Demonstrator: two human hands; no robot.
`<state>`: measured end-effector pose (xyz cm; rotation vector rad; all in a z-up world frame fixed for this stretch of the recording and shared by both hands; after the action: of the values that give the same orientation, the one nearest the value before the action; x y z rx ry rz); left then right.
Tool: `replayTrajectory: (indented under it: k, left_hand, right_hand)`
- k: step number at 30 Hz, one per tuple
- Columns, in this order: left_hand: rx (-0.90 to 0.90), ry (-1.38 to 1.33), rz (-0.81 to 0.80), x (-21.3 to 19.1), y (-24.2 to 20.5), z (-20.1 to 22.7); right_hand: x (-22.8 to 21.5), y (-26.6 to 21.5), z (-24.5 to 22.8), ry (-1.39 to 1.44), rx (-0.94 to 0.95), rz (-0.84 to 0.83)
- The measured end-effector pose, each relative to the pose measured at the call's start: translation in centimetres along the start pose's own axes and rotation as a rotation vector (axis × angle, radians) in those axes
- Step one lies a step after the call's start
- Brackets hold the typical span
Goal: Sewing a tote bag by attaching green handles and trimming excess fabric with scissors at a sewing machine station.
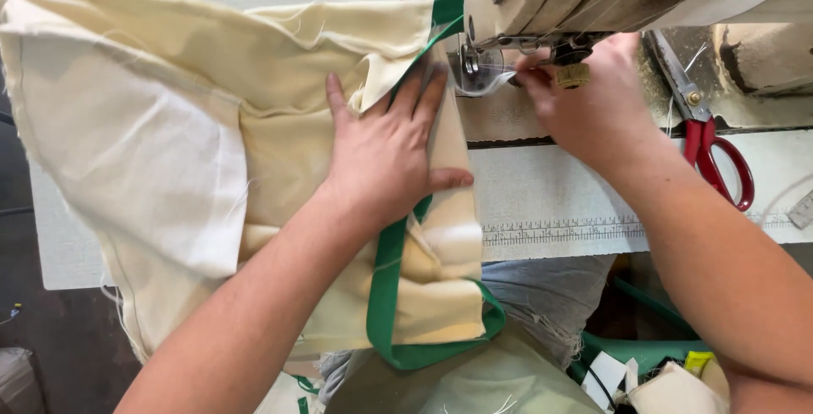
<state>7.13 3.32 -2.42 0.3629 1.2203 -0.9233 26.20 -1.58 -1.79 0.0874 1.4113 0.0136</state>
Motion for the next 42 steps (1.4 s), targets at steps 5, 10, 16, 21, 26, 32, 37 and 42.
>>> replayTrajectory:
  k: [5, 10, 16, 21, 26, 32, 37, 42]
  left_hand:
    - [-0.029, -0.009, -0.056, -0.7, -0.5, 0.4]
    - [0.038, -0.027, 0.106, -0.6, 0.5, -0.6]
    - [0.002, 0.055, 0.006, -0.9, -0.4, -0.2]
    - [0.013, 0.132, -0.014, -1.0, 0.1, -0.3]
    - [-0.069, 0.095, -0.036, -0.2, -2.9, 0.1]
    - [-0.184, 0.147, -0.06, 0.6, -3.6, 0.1]
    - [-0.103, 0.104, -0.073, 1.0, -4.0, -0.4]
    - [-0.081, 0.123, -0.018, 0.3, -5.2, -0.3]
  right_hand:
    - [0.6, -1.8, 4.5, -0.267, 0.227, -0.235]
    - [-2.3, -10.4, 8.4, 0.019, 0.245, 0.081]
    - [2.0, -19.9, 14.2, 0.08, 0.45, -0.052]
    - [0.2, -19.7, 11.8, 0.191, 0.501, -0.08]
    - [1.4, -22.7, 10.5, 0.741, 0.905, -0.456]
    - [1.4, -29.7, -2.8, 1.15, 0.973, -1.005]
    - [1.6, -25.5, -10.9, 1.387, 0.574, -1.084]
    - [0.2, -22.7, -11.1, 1.24, 0.509, -1.037]
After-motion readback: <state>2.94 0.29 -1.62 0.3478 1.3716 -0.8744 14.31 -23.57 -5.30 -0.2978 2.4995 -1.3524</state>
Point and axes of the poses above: each hand's wrist, its own y-axis towards the middle knuckle, its own x-axis out of the palm, z = x × y, the point moved 8 cm from there along y, towards the middle knuckle, and after that the axes turned 12 degrees about -y, right-handed, at the moved point
